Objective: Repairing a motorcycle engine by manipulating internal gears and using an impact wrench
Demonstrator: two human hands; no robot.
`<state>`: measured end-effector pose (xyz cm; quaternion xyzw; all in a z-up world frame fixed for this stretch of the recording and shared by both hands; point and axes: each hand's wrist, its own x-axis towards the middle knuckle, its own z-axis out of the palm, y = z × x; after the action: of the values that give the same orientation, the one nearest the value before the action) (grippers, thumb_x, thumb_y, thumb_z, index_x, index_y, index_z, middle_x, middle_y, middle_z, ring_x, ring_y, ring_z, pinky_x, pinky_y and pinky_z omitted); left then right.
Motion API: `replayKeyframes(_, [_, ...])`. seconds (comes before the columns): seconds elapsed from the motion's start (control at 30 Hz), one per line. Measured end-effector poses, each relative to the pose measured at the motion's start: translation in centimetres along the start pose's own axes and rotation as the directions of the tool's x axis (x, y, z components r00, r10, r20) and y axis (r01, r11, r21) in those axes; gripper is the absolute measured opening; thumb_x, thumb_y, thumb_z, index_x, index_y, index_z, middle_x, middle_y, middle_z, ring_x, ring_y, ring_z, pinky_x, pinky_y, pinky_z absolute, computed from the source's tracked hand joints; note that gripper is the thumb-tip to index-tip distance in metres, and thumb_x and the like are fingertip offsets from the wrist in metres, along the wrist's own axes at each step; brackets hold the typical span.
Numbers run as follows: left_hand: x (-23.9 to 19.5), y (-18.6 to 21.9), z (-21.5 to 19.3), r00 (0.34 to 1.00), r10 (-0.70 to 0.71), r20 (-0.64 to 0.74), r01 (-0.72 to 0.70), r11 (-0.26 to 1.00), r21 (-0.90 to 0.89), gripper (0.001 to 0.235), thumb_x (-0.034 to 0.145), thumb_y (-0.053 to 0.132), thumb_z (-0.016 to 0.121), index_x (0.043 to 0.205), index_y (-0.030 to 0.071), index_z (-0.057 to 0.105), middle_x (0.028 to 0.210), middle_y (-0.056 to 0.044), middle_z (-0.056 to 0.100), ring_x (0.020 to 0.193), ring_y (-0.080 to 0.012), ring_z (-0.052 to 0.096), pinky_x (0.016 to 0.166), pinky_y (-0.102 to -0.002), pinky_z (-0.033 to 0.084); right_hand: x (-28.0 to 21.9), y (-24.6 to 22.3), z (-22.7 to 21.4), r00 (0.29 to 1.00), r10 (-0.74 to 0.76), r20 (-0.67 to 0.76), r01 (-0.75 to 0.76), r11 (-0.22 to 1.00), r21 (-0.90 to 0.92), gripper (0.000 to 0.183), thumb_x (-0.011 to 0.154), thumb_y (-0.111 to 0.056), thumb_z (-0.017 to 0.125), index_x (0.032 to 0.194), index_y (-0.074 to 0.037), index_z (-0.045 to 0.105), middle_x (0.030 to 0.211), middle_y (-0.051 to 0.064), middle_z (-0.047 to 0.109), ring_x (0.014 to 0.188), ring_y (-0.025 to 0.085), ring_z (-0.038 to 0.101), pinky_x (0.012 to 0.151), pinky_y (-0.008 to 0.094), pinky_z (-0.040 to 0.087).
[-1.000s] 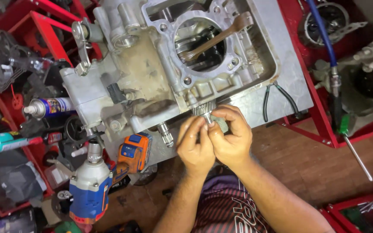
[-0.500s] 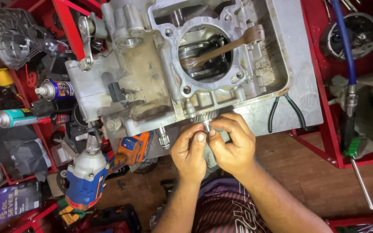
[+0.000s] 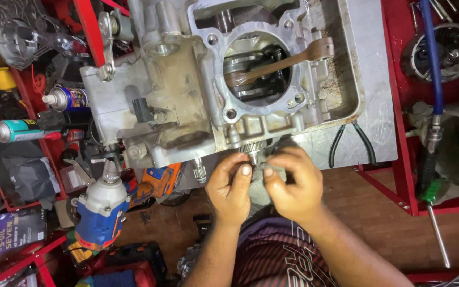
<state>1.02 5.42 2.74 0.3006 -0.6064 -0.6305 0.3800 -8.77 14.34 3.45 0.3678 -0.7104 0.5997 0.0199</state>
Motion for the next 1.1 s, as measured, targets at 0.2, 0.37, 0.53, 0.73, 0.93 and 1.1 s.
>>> replayKeyframes(0.2, [0.9,2.2,1.4,0.928,0.372,-0.011,-0.336,0.849,0.407,0.016,0.089,-0.001,0.074,0.104,-0.005,0.074,0.1,-0.022,0.073,0.091,-0.0331,0.072,0.076,-0.041,0.059,-2.6,3.8,1.5,0.9,0.411,0.146,-0.397,0.631,0.667,0.025,0.091,0.011,0.061,0.114,0.005,0.067,0.095,0.011,0.067,0.077,0.009,0.06,0.062,0.023,0.05])
replayKeyframes(0.37, [1.1,2.7,1.8,0.89,0.455,0.044,-0.408,0.747,0.524,0.016,0.088,-0.001,0.074,0.104,-0.003,0.075,0.099,-0.021,0.074,0.084,-0.032,0.074,0.069,-0.039,0.061,-3.6,3.8,1.9,0.896,0.418,0.152,-0.387,0.565,0.728,0.029,0.088,0.017,0.058,0.116,0.01,0.066,0.109,0.019,0.073,0.094,0.015,0.069,0.069,0.024,0.054])
replayKeyframes(0.53, [1.1,3.1,2.0,0.873,0.483,0.076,-0.436,0.7,0.565,0.016,0.087,-0.006,0.074,0.103,-0.003,0.076,0.098,-0.022,0.075,0.084,-0.0334,0.076,0.072,-0.04,0.062,-3.2,3.0,2.2,0.901,0.416,0.122,-0.366,0.578,0.73,0.027,0.088,0.015,0.061,0.114,0.009,0.066,0.105,0.018,0.073,0.09,0.014,0.067,0.07,0.025,0.054])
replayKeyframes(0.73, [0.4,2.1,2.3,0.902,0.432,0.007,-0.372,0.767,0.523,0.018,0.086,-0.009,0.073,0.102,-0.004,0.076,0.098,-0.023,0.076,0.083,-0.0289,0.076,0.071,-0.038,0.062,1.2,0.7,0.1,0.97,0.244,0.01,-0.22,0.852,0.476,0.019,0.085,0.011,0.067,0.102,0.004,0.072,0.094,0.017,0.073,0.083,0.026,0.07,0.075,0.037,0.058])
replayKeyframes(0.93, [-0.7,0.2,1.9,0.942,0.312,-0.128,-0.24,0.887,0.395,0.02,0.086,-0.009,0.074,0.107,-0.008,0.075,0.099,-0.022,0.077,0.091,-0.0236,0.075,0.075,-0.034,0.062,1.3,0.3,-0.1,0.971,0.24,-0.01,-0.209,0.865,0.455,0.02,0.084,0.012,0.067,0.103,0.006,0.073,0.093,0.019,0.074,0.083,0.028,0.073,0.077,0.04,0.059])
replayKeyframes(1.1, [-0.6,1.5,2.4,0.936,0.328,-0.124,-0.248,0.869,0.429,0.019,0.087,-0.009,0.074,0.106,-0.009,0.074,0.101,-0.022,0.077,0.092,-0.0255,0.076,0.074,-0.034,0.063,-0.3,1.0,0.4,0.935,0.353,0.028,-0.308,0.771,0.557,0.022,0.085,0.014,0.066,0.105,0.008,0.072,0.092,0.02,0.075,0.085,0.022,0.071,0.078,0.037,0.059])
